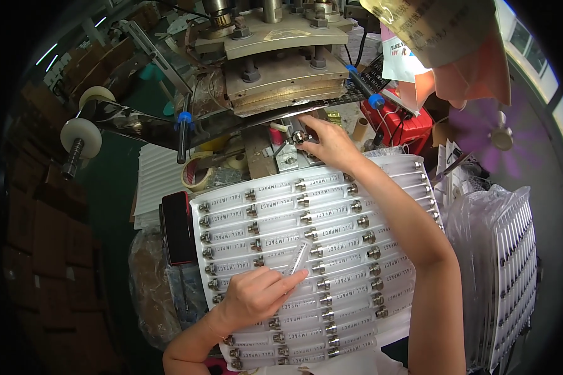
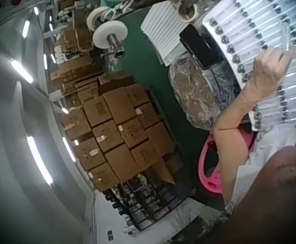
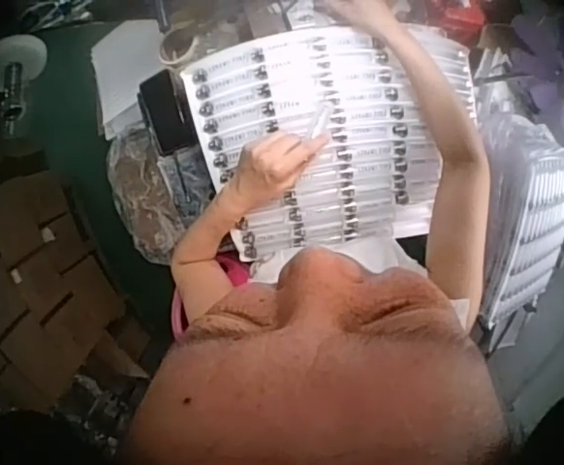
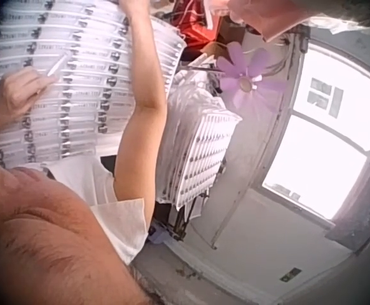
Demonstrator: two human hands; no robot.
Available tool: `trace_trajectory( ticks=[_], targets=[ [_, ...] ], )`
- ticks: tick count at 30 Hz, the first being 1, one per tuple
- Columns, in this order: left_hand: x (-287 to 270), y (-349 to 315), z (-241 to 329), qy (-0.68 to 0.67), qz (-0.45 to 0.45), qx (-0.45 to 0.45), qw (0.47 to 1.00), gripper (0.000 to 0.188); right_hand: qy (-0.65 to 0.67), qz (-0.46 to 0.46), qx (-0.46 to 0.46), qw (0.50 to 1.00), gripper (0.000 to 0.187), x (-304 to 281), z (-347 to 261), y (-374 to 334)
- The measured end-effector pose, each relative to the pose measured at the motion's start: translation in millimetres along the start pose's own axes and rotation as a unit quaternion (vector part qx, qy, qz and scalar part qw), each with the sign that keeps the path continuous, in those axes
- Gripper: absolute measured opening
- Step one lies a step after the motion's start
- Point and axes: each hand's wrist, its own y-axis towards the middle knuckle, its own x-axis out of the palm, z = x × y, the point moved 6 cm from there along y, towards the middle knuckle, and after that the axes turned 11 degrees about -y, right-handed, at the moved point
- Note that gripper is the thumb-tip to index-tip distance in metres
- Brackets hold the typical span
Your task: Placing small metal components into a plastic organizer/fixture.
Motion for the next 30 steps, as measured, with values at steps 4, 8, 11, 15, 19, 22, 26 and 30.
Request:
trace_trajectory(
  ticks=[4,8,11,15,19,22,26,30],
  targets=[
    [-1,1,1,0.01,0.018,-0.012,1.0,0.039,-0.005,-0.022,0.022,1.0,0.065,-6,-4,-3],
    [-10,-4,-3,-0.067,0.057,-0.054,0.995,0.041,-0.011,-0.056,-0.028,0.998,0.067,-39,-1,-26],
    [-17,-3,0,-0.113,0.084,-0.07,0.988,0.042,-0.088,-0.021,-0.04,0.995,0.06,-90,34,-71],
    [-18,10,16,-0.16,0.064,-0.067,0.983,0.039,-0.109,0.033,0.057,0.992,0.039,-136,118,-118],
    [6,22,44,-0.281,0.028,-0.045,0.958,0.032,-0.13,0.061,0.075,0.987,0.028,-150,133,-133],
    [43,26,71,-0.249,-0.037,0.026,0.967,0.041,-0.07,0.061,0.074,0.993,0.027,-148,121,-135],
    [101,35,105,-0.216,-0.041,0.08,0.972,0.04,-0.039,0.068,0.054,0.996,0.027,-141,128,-139],
    [145,31,120,-0.169,-0.092,0.13,0.973,0.028,-0.071,0.079,0.042,0.993,0.03,-132,131,-140]
  ],
)
